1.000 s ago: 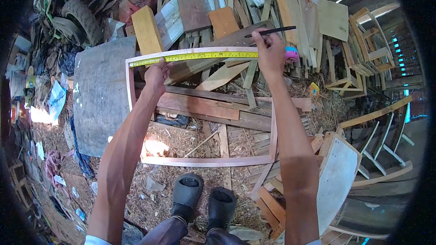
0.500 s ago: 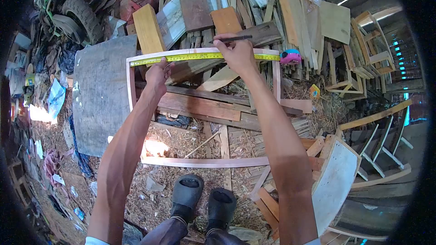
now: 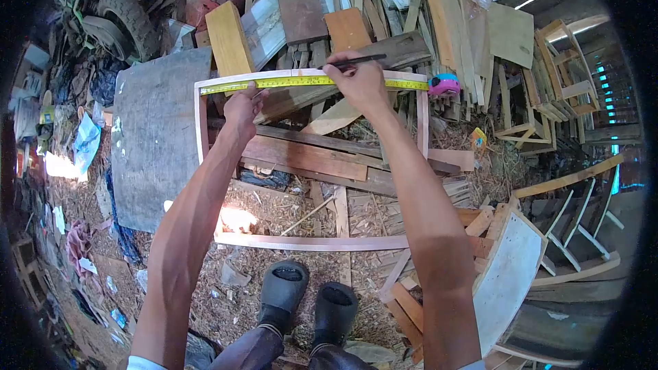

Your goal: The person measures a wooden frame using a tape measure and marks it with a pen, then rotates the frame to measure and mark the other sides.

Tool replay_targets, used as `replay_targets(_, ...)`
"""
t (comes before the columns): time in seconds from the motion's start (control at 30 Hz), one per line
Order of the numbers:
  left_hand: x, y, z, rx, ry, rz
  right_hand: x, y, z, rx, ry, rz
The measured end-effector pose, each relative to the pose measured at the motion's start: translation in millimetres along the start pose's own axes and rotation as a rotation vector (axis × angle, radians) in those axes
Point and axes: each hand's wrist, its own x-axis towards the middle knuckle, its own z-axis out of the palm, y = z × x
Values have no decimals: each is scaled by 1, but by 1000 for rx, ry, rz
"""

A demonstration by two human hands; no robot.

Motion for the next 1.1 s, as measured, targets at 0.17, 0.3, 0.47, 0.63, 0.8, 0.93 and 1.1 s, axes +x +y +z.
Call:
replay_targets(0.17,7,-6,1,-79,39,30,9,-8,13,-42,-96,-21)
replay_targets(0.3,6,-6,3,-103,51,31,9,-17,11,-166,-167,4)
replay_targets(0.47,3,-3,3,-82,52,21,8,-9,16,-175,-145,-87)
replay_targets(0.63,1,0,2,-36,12,-4,8,-6,18,-205,-138,-106)
replay_targets(0.8,2,1,0,-36,7,-3,8,-7,19,-186,-137,-107)
replay_targets(0.93,1,1,0,-53,-7,-1,7,-10,19,-215,-147,-93)
replay_targets(1.1,1,0,1,-29,-6,4,7,-10,21,-212,-139,-92)
